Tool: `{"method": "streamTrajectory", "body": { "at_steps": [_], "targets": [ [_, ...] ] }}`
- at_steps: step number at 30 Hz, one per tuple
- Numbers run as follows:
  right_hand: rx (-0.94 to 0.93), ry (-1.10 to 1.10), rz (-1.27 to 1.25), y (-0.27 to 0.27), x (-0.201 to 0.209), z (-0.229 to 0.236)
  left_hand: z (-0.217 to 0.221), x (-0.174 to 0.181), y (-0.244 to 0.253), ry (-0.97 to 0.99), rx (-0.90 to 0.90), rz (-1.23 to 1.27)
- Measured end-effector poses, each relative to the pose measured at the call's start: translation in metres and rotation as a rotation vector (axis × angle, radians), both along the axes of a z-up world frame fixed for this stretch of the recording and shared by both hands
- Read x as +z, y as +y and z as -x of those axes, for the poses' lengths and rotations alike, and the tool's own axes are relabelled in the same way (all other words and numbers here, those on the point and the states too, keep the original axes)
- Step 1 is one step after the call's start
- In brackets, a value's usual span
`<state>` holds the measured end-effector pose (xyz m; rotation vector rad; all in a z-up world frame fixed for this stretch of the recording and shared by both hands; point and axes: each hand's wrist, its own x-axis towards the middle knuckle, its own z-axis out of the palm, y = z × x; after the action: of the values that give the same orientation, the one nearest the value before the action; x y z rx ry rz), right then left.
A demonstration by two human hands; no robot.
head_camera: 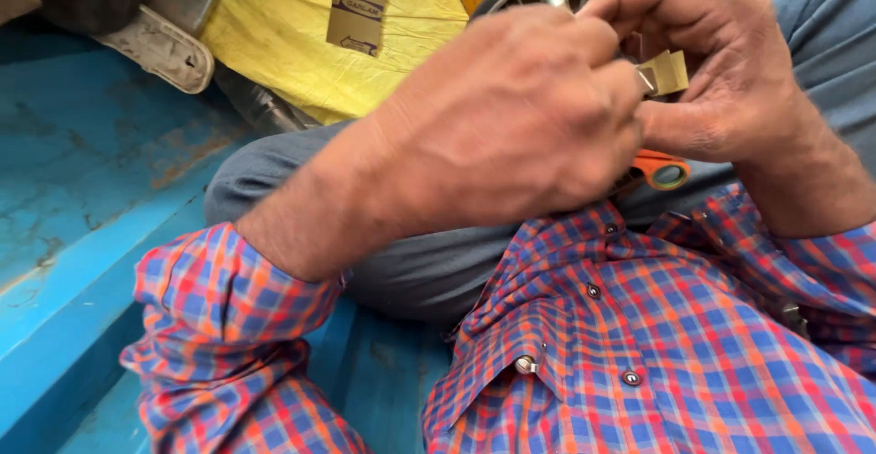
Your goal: Insulating the stator coils of an electrical motor using paper strips and tape.
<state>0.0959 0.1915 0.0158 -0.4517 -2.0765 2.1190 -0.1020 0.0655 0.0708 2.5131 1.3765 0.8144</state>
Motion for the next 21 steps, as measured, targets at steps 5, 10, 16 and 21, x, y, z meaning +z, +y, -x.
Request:
{"method": "streamTrajectory", "body": {
  "at_steps": [5, 10, 16, 21],
  "targets": [
    [-0.011, -0.004, -0.003, 0.001, 0.005, 0.005, -0.028, 0.008, 0.001, 0.219, 0.030, -0.052],
    [-0.011, -0.003, 0.049, 0.006, -0.019, -0.009, -0.019, 0.000, 0.007, 0.093, 0.049, -0.005],
    [0.041, 0.090, 0.014, 0.006, -0.015, -0.009, 0.016, -0.043, -0.021, -0.643, 0.254, 0.048],
    [0.123, 0.249, -0.325, 0.010, 0.013, 0.008, -0.035, -0.079, -0.060, -1.195, 0.509, -0.026]
  ]
}}
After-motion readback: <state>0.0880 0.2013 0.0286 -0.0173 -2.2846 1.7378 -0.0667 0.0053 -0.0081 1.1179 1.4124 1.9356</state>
